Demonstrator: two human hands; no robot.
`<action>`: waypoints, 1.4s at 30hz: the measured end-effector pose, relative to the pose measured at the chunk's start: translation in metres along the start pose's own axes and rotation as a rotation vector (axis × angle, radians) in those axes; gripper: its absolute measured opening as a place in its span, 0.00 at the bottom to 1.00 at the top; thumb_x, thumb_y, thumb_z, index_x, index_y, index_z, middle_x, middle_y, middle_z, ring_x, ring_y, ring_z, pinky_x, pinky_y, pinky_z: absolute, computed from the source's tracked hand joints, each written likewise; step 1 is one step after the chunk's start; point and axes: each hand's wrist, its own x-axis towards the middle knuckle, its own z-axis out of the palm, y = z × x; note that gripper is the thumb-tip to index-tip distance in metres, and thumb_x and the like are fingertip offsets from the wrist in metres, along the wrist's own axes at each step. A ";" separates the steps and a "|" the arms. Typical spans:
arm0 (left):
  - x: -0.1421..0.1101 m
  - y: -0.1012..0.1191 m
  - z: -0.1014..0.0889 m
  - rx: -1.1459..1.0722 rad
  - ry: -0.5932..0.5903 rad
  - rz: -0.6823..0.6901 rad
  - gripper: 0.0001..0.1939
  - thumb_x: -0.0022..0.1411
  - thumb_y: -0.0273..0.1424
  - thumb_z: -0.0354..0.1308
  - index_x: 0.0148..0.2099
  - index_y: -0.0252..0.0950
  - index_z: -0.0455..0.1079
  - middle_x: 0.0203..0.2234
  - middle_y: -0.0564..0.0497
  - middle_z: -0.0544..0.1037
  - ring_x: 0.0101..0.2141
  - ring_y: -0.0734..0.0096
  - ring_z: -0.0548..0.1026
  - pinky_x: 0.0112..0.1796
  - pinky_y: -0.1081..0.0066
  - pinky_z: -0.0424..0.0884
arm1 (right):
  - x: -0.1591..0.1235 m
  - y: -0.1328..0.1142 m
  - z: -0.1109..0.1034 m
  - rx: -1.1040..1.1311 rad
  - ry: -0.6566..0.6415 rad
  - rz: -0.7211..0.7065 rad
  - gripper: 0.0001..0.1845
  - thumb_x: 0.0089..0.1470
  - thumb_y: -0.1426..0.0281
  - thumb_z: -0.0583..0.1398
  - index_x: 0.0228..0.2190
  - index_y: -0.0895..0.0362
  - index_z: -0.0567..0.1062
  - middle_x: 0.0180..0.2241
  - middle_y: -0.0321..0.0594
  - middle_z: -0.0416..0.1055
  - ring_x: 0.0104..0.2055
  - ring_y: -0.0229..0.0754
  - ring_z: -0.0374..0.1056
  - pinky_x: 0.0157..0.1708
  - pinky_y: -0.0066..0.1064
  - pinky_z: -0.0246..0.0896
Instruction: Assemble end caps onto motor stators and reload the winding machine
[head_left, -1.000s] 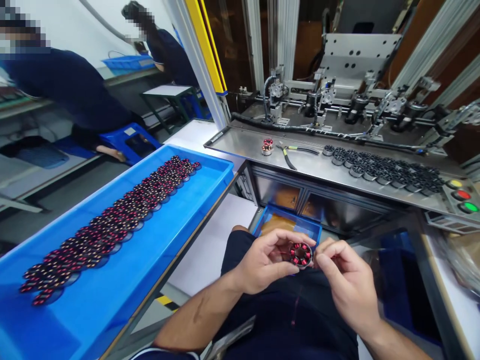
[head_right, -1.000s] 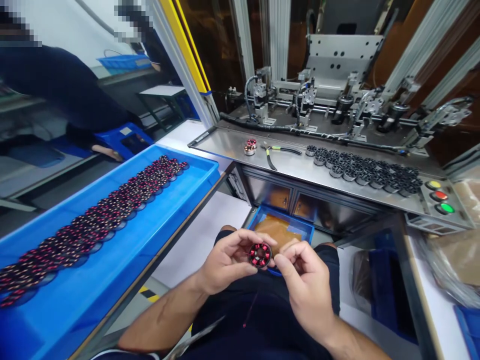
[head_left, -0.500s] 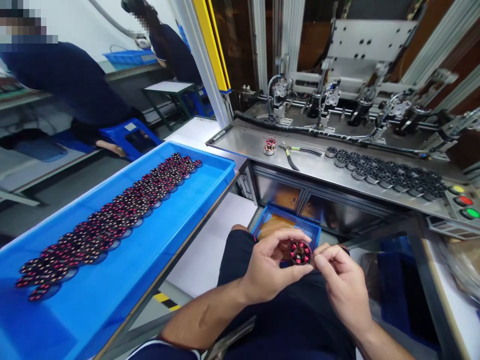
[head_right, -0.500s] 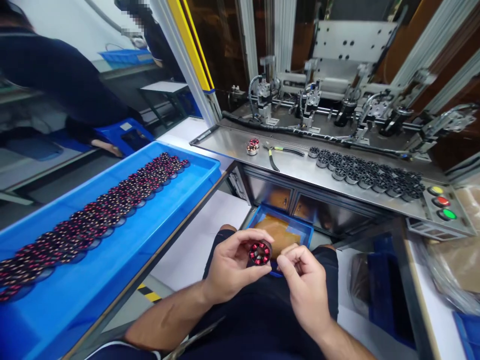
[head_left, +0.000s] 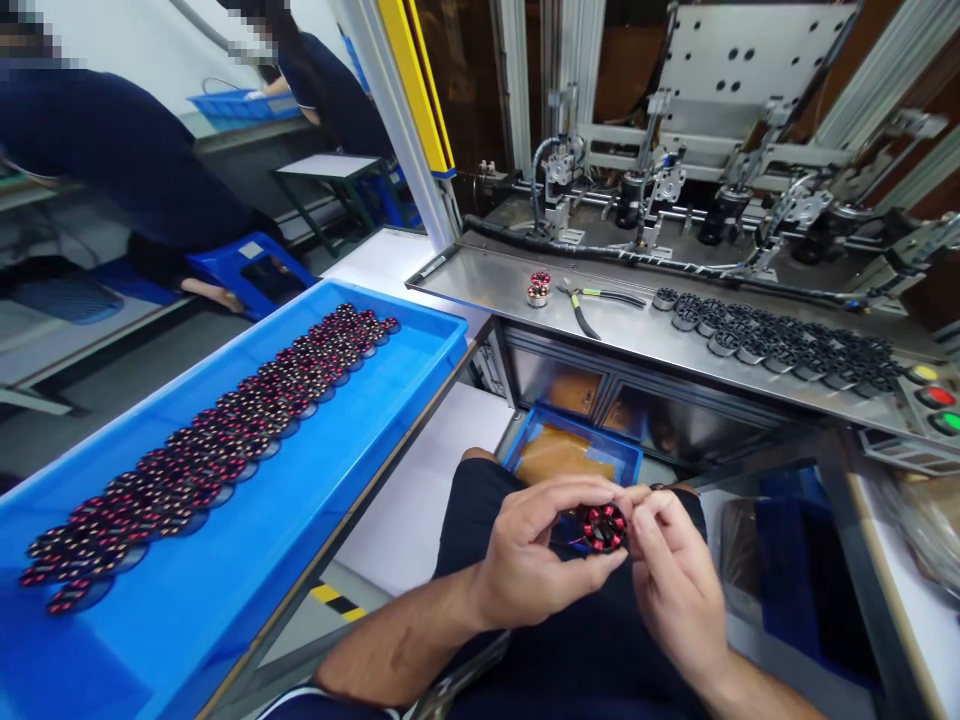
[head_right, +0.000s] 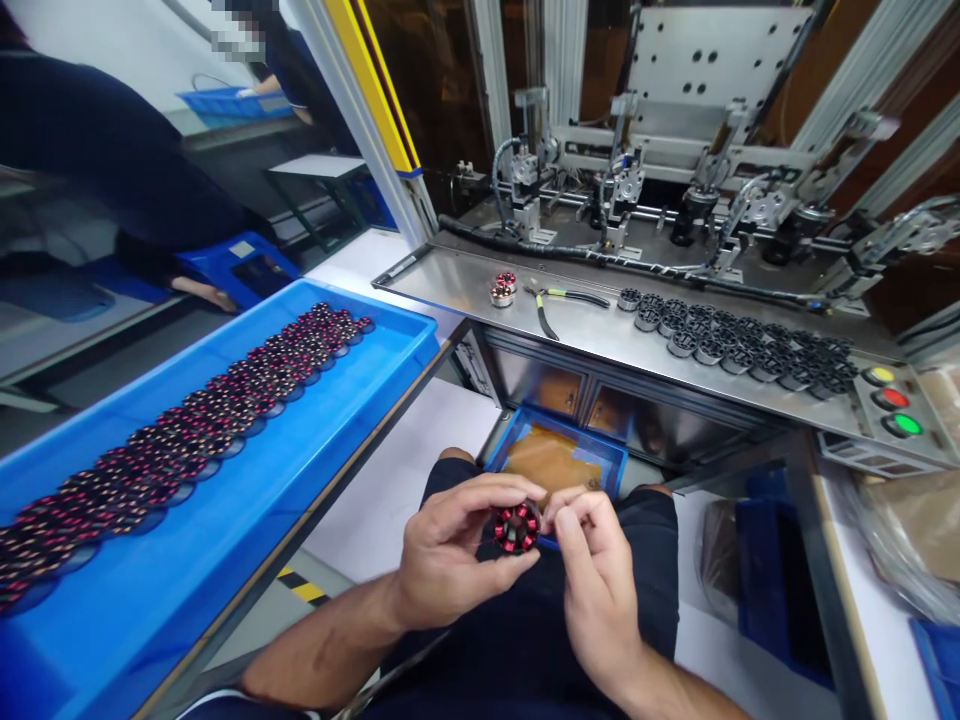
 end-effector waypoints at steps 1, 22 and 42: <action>0.000 0.000 -0.001 0.008 -0.003 -0.004 0.26 0.47 0.20 0.71 0.50 0.36 0.74 0.40 0.42 0.83 0.41 0.60 0.82 0.45 0.65 0.79 | 0.000 0.001 -0.002 -0.030 0.003 -0.025 0.07 0.67 0.66 0.54 0.35 0.53 0.67 0.37 0.37 0.65 0.40 0.38 0.64 0.43 0.31 0.62; 0.001 -0.009 -0.007 -0.223 -0.051 -0.118 0.28 0.47 0.21 0.72 0.52 0.39 0.74 0.43 0.45 0.82 0.44 0.63 0.80 0.46 0.66 0.78 | 0.001 -0.014 -0.011 -0.228 -0.090 -0.231 0.02 0.60 0.71 0.62 0.33 0.53 0.74 0.32 0.37 0.69 0.37 0.39 0.67 0.38 0.30 0.64; 0.004 0.004 0.004 -0.210 -0.048 -0.080 0.29 0.44 0.15 0.64 0.50 0.36 0.72 0.40 0.45 0.83 0.39 0.63 0.82 0.42 0.69 0.79 | 0.001 -0.034 -0.018 -0.453 -0.155 -0.479 0.09 0.58 0.80 0.59 0.38 0.55 0.75 0.31 0.40 0.72 0.36 0.43 0.70 0.36 0.36 0.68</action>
